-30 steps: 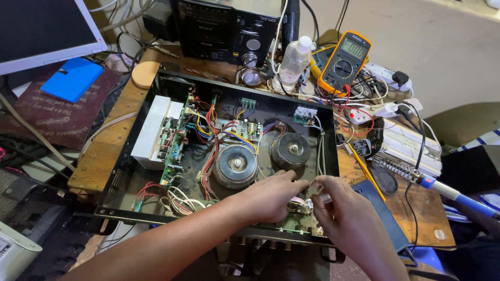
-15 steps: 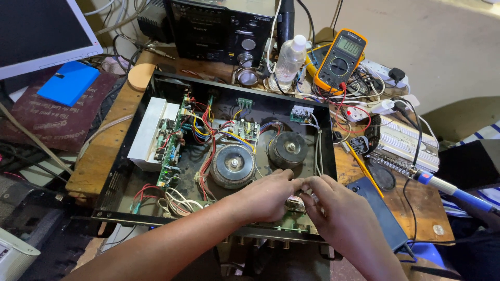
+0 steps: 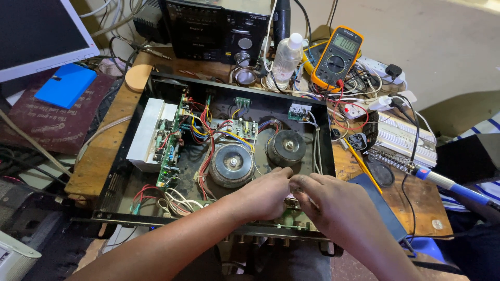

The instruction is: Diagnosing and adjusting internal components of an audio amplifier using a multimeter and manual adjustments.

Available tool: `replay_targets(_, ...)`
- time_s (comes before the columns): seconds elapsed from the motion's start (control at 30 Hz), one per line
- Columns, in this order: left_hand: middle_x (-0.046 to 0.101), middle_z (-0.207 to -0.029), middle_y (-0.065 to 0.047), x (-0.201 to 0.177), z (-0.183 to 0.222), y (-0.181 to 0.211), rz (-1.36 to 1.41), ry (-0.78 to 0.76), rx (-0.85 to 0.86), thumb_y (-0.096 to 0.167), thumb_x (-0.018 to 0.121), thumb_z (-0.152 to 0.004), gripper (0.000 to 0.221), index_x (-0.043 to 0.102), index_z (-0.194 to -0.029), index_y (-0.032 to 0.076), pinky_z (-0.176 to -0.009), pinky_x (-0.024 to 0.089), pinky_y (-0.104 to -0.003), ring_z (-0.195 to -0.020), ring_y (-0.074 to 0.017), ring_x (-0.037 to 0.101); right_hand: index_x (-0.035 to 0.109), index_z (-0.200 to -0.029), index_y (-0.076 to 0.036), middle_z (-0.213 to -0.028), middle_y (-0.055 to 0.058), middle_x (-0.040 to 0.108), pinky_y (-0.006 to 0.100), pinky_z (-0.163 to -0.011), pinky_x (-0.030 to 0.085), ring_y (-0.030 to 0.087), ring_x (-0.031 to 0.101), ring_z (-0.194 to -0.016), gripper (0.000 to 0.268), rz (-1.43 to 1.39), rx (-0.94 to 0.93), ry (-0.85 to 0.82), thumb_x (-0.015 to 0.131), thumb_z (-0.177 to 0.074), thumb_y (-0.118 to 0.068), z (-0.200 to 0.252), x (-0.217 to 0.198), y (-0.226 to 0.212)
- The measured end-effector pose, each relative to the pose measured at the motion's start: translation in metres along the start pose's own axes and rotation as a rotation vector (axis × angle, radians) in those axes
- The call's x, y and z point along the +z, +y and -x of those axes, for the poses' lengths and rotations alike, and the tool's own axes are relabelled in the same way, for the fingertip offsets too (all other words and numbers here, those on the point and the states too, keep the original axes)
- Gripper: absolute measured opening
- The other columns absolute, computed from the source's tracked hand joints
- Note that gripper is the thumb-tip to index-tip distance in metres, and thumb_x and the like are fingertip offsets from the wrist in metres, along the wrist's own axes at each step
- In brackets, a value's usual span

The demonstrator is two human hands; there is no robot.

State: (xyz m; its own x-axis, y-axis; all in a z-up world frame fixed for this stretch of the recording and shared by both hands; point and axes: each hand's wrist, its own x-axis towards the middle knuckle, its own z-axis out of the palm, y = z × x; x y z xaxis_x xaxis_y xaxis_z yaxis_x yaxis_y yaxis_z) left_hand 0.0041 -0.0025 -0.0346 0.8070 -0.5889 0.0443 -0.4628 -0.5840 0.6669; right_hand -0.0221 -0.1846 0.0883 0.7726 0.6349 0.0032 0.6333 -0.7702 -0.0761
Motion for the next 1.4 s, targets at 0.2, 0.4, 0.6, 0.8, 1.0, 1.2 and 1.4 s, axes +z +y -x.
replay_targets(0.2,0.055,-0.105,-0.016,-0.012,0.005,0.011,0.005,-0.017,0.03,-0.003,0.054,-0.083,0.032,0.06,-0.112,0.01,-0.078,0.051,-0.058,-0.103,-0.0402,0.058,0.065,-0.121,-0.022,-0.099,0.004,0.065,0.054,-0.067,0.053,0.034,0.07,-0.084,0.02,-0.048,0.025,-0.071,0.061,-0.102,-0.027,0.006,0.007,0.003)
replay_targets(0.4,0.058,-0.109,-0.019,-0.005,0.0,0.006,-0.064,-0.013,0.044,0.001,0.06,-0.081,0.036,0.063,-0.117,0.005,-0.084,0.053,-0.056,-0.105,-0.0415,0.059,0.057,-0.145,-0.026,-0.106,0.004,0.066,0.052,-0.07,0.056,0.034,0.074,-0.089,0.042,-0.027,0.084,-0.109,0.058,-0.103,-0.036,0.01,-0.005,0.001)
replay_targets(0.6,0.059,-0.114,-0.017,-0.015,0.004,0.016,-0.025,-0.036,-0.003,-0.003,0.061,-0.077,0.061,0.06,-0.137,0.008,-0.086,0.053,-0.058,-0.112,-0.041,0.058,0.061,-0.137,-0.029,-0.1,0.003,0.064,0.055,-0.061,0.053,0.035,0.073,-0.081,0.036,-0.005,0.079,-0.072,0.062,-0.103,-0.04,0.006,-0.011,0.0)
replay_targets(0.8,0.057,-0.111,-0.016,-0.006,0.0,0.007,-0.062,-0.036,0.0,-0.002,0.06,-0.08,0.044,0.065,-0.123,0.007,-0.086,0.052,-0.055,-0.106,-0.0385,0.058,0.064,-0.13,-0.032,-0.099,0.003,0.066,0.056,-0.057,0.054,0.036,0.074,-0.078,0.029,0.027,0.1,-0.075,0.062,-0.104,-0.043,0.004,0.004,0.006)
replay_targets(1.0,0.056,-0.114,-0.015,-0.02,0.004,0.021,-0.048,-0.078,-0.04,-0.003,0.061,-0.079,0.058,0.061,-0.135,0.012,-0.082,0.053,-0.057,-0.111,-0.0406,0.058,0.061,-0.132,-0.03,-0.098,0.006,0.061,0.055,-0.06,0.052,0.038,0.072,-0.076,0.028,-0.049,0.068,-0.12,0.059,-0.104,-0.034,0.006,0.002,0.005)
replay_targets(1.2,0.058,-0.11,-0.017,-0.015,0.005,0.014,-0.004,-0.039,0.008,-0.001,0.06,-0.077,0.057,0.06,-0.132,0.011,-0.084,0.05,-0.056,-0.106,-0.042,0.058,0.056,-0.136,-0.024,-0.107,0.007,0.06,0.057,-0.068,0.052,0.039,0.07,-0.086,0.033,-0.077,0.131,-0.129,0.058,-0.104,-0.034,0.01,0.006,0.006)
replay_targets(1.4,0.064,-0.125,-0.022,-0.017,0.001,0.01,0.107,0.011,0.033,0.003,0.06,-0.067,0.082,0.055,-0.148,0.011,-0.099,0.049,-0.047,-0.117,-0.0413,0.062,0.061,-0.135,-0.032,-0.108,0.004,0.059,0.057,-0.064,0.057,0.036,0.072,-0.086,0.036,-0.117,0.131,-0.126,0.066,-0.1,-0.029,0.015,0.003,0.007)
